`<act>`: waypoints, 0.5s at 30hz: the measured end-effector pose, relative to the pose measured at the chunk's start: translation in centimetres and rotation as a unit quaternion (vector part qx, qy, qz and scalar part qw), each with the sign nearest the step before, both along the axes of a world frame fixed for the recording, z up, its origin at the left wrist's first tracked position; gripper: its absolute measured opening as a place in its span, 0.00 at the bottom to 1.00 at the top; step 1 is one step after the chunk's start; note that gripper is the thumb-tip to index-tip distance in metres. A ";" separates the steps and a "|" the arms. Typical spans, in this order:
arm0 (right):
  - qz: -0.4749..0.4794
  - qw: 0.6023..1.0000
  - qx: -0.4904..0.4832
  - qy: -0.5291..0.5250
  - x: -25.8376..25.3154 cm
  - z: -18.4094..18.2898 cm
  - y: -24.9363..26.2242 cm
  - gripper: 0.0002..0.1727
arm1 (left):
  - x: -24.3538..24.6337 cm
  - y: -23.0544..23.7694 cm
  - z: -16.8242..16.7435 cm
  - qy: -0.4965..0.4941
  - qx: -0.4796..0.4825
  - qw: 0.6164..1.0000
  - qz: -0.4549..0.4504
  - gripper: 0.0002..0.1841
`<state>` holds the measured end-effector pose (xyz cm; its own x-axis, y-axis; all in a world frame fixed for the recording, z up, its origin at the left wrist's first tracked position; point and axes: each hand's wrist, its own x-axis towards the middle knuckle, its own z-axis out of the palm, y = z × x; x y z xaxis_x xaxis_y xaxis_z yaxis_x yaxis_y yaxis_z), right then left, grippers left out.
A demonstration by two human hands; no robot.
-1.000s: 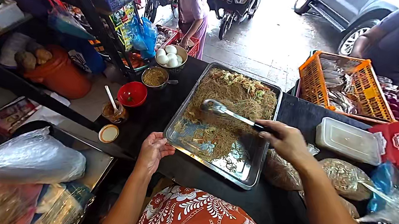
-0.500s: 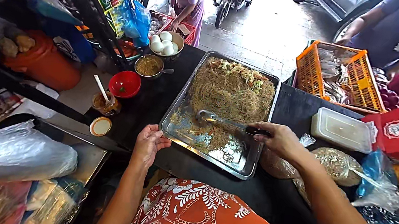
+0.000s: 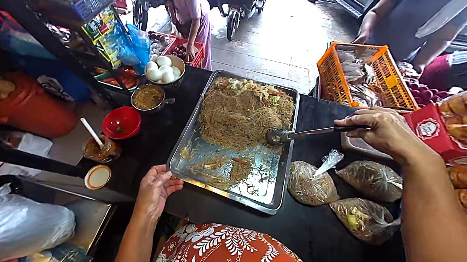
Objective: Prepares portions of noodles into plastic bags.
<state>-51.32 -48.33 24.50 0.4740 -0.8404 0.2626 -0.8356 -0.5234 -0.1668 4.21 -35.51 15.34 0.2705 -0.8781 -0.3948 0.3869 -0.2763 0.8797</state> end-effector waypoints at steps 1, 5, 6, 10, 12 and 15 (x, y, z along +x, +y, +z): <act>-0.005 1.000 0.004 -0.010 -0.1 0.3 -0.2 0.20 | 0.0 0.0 0.0 0.004 0.000 1.000 0.004 0.09; -0.065 0.994 0.053 -0.074 0.8 1.8 0.3 0.21 | 0.1 0.1 -0.1 0.010 -0.005 1.000 0.007 0.08; -0.085 0.990 0.068 -0.092 1.1 1.8 0.4 0.21 | 0.1 0.0 -0.1 0.010 -0.005 1.000 0.009 0.08; -0.155 0.971 0.136 -0.120 3.8 1.1 0.8 0.19 | -0.1 0.0 0.0 0.013 -0.008 1.000 0.013 0.08; -0.174 0.964 0.169 -0.108 4.7 0.2 1.1 0.20 | -0.2 0.1 0.2 0.017 -0.005 1.000 0.015 0.08; -0.169 0.959 0.178 -0.144 6.2 -0.6 2.0 0.21 | -0.3 0.3 0.4 0.032 0.003 0.999 0.024 0.09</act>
<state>-45.08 -46.35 23.88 0.1099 -0.9939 0.0108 -0.8397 -0.0986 -0.5341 3.92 -35.26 15.77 0.2856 -0.8621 -0.4186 0.4559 -0.2620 0.8506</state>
